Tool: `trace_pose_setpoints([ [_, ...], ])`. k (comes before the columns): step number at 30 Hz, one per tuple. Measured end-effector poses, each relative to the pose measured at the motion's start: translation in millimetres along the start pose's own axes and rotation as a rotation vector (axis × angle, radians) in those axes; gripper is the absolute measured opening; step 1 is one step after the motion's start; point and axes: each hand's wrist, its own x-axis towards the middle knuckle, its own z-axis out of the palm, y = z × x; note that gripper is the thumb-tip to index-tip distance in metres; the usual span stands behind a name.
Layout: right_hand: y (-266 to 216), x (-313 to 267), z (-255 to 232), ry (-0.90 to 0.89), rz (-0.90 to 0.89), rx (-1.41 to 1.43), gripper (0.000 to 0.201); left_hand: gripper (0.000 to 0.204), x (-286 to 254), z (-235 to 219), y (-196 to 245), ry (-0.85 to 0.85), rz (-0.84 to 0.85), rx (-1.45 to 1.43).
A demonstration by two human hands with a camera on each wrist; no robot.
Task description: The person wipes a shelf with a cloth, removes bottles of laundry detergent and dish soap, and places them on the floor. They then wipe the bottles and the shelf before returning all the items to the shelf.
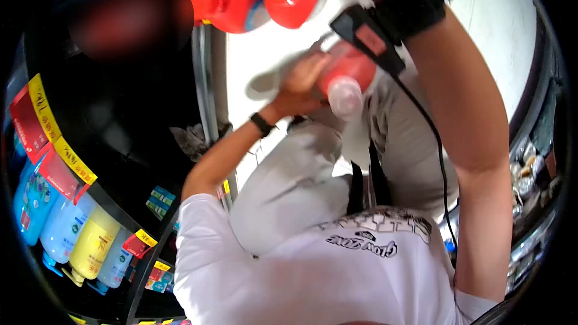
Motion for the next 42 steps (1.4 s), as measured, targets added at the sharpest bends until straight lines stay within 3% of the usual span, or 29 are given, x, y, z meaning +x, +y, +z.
trace_pose_setpoints([
  [1,0,-1,2,0.031,-0.004,-0.151,0.026,0.089,0,18,1,0.062,0.024,-0.079],
  [3,9,-3,8,-0.026,-0.103,-0.113,0.027,0.086,-9,42,-3,0.053,-0.127,-0.217],
  [5,7,-10,5,-0.045,-0.145,-0.157,0.026,0.072,-12,45,1,0.154,-0.183,-0.149],
  [7,18,-9,6,-0.091,0.012,0.144,0.026,0.071,-14,48,5,0.249,-0.152,-0.126],
  [9,15,-3,5,-0.066,-0.098,0.122,0.028,0.073,-10,31,9,0.275,-0.088,-0.060],
  [11,13,3,2,-0.032,0.042,-0.122,0.034,0.081,-10,13,10,0.193,-0.077,-0.002],
  [12,10,2,5,-0.054,0.045,-0.102,0.031,0.081,-7,5,13,0.146,-0.193,0.072],
  [13,12,1,9,-0.050,0.041,-0.116,0.031,0.081,-10,-3,10,0.153,-0.181,0.067],
  [15,18,-3,16,-0.032,0.011,-0.108,0.029,0.083,-24,-17,4,0.207,-0.433,-0.154],
  [17,13,-5,16,-0.044,0.056,-0.110,0.031,0.084,-53,-37,4,0.297,-0.339,-0.168],
  [19,19,-6,20,-0.053,0.043,-0.102,0.032,0.081,-93,-67,24,0.188,-0.583,-0.115],
  [21,25,-2,16,-0.090,0.021,-0.139,0.032,0.084,-123,-96,48,0.507,-0.498,-0.299],
  [23,24,-1,17,-0.100,0.025,-0.210,0.035,0.080,-159,-125,58,0.706,-0.562,-0.178],
  [25,30,2,20,-0.129,0.033,-0.231,0.036,0.077,-169,-147,77,1.011,-0.502,-0.193],
  [27,33,4,23,-0.156,0.041,-0.255,0.038,0.076,-172,-179,90,0.987,-0.530,-0.084],
  [29,33,5,28,-0.190,0.048,-0.320,0.039,0.068,-175,-199,73,0.972,-0.538,0.250],
  [33,38,5,32,-0.195,0.057,-0.248,0.039,0.068,-133,-237,29,1.038,-0.384,0.365],
  [35,35,2,30,-0.186,0.123,-0.230,0.036,0.080,-102,-264,4,0.995,-0.276,0.488],
  [37,29,-1,29,-0.187,0.112,-0.198,0.034,0.092,-71,-274,-28,1.165,-0.263,0.110],
  [40,18,-5,27,-0.147,0.126,-0.204,0.032,0.098,-28,-292,-56,1.083,-0.210,0.078],
  [42,20,-5,24,-0.158,0.124,-0.179,0.031,0.095,-14,-299,-78,1.071,-0.236,0.255],
])
